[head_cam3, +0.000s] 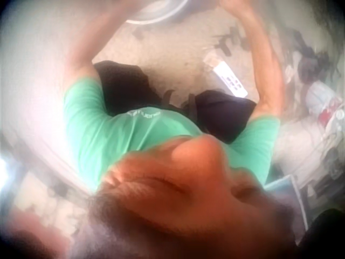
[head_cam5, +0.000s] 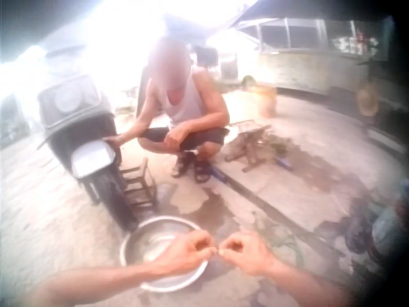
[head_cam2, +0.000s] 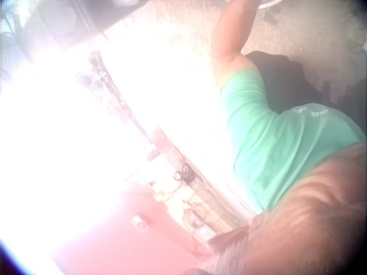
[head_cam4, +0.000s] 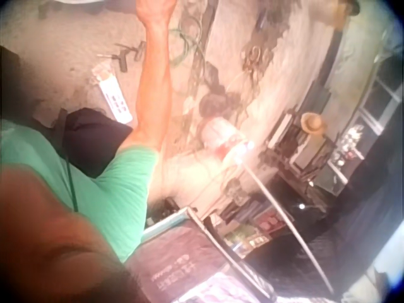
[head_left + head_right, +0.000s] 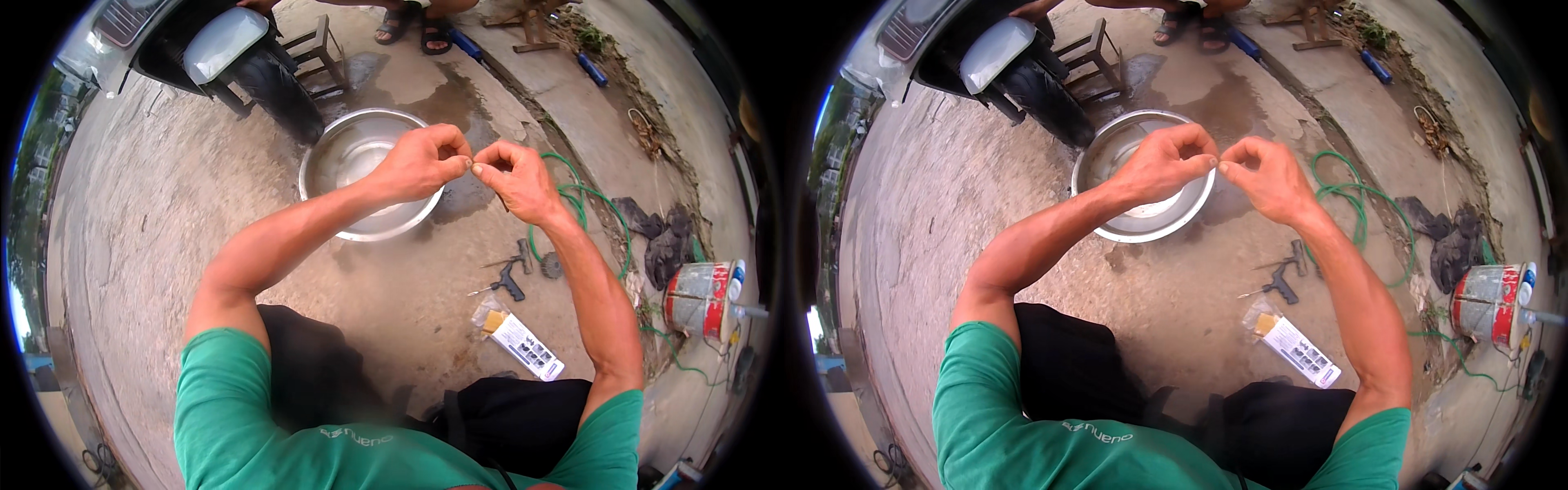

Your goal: The person prepares a repair patch by removing it from its packaging, then applies the patch to a bicycle tire using a handheld tool while another person assists.

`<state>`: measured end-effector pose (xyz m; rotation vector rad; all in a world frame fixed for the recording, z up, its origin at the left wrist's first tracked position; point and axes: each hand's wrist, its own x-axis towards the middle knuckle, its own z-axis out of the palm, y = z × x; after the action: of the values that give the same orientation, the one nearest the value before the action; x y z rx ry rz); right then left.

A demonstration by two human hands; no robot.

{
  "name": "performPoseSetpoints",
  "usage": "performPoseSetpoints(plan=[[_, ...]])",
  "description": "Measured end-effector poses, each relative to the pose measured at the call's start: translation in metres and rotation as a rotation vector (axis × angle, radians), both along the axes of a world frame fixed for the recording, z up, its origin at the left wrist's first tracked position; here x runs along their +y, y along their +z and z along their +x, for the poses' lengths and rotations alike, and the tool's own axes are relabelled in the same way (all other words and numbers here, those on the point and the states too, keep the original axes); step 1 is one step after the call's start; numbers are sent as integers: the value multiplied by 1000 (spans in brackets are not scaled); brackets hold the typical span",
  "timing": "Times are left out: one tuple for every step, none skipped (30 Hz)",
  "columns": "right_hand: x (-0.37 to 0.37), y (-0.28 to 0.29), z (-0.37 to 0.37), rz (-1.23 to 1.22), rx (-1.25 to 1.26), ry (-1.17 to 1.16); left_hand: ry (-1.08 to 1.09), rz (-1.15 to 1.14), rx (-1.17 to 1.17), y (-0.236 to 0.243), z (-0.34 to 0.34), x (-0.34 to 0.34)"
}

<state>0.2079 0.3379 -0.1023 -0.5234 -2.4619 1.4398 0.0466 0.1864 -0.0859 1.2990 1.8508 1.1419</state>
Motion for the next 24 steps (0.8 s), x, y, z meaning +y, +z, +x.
performPoseSetpoints(plan=[[-1, 0, -1, 62, 5, 13, -11, -9, 11, 1, -1, -1], [-3, 0, -1, 70, 2, 17, -22, 11, 57, 0, -1, -2], [-5, 2, -2, 78, -2, 21, -33, 32, 103, -2, -2, -2], [-8, 3, -2, 88, -7, 25, -44, 55, 147, -2, -2, -3], [-9, 3, -1, 102, -15, 27, -46, 58, 195, -3, 0, -4], [-11, 3, -1, 116, -23, 29, -48, 61, 244, -3, 2, -5], [-12, 5, -2, 132, -26, 36, -45, 65, 296, -1, 3, -6], [-13, 1, -4, 124, -28, 29, -46, 84, 381, -7, 2, -6], [-15, -8, -5, 116, -30, 22, -46, 101, 466, -17, 0, -7], [-12, -14, -4, 116, -35, 7, -54, 129, 548, -22, -1, -4], [-9, -17, -3, -3, -27, -21, -20, 128, 430, -18, -2, -2], [-5, -19, -3, -123, -17, -49, 12, 128, 311, -13, -3, -1], [-2, -23, -3, -247, -10, -77, 40, 123, 189, -9, -4, -1], [-1, -25, -4, -290, 26, -106, 62, 130, 42, -1, -11, 0], [1, -28, -5, -333, 63, -135, 87, 157, -26, 3, -16, 0], [1, -31, -6, -381, 96, -164, 114, 180, -98, 5, -20, -1], [-1, -33, -7, -439, 123, -172, 140, 202, -171, 7, -23, -2], [-3, -35, -8, -497, 151, -181, 120, 156, -79, 9, -22, -4], [-7, -36, -9, -558, 177, -185, 88, 152, -80, 5, -18, -6], [-9, -35, -9, -605, 194, -190, 55, 148, -80, -1, -12, -6], [-11, -33, -9, -653, 212, -195, 24, 145, -80, -5, -7, -6], [-13, -33, -10, -704, 231, -200, -1, 126, -87, -5, -4, -4], [-16, -35, -10, -749, 244, -210, 22, 146, -74, -7, -2, -3], [-19, -39, -11, -794, 257, -220, 45, 166, -61, -10, -1, -2]])
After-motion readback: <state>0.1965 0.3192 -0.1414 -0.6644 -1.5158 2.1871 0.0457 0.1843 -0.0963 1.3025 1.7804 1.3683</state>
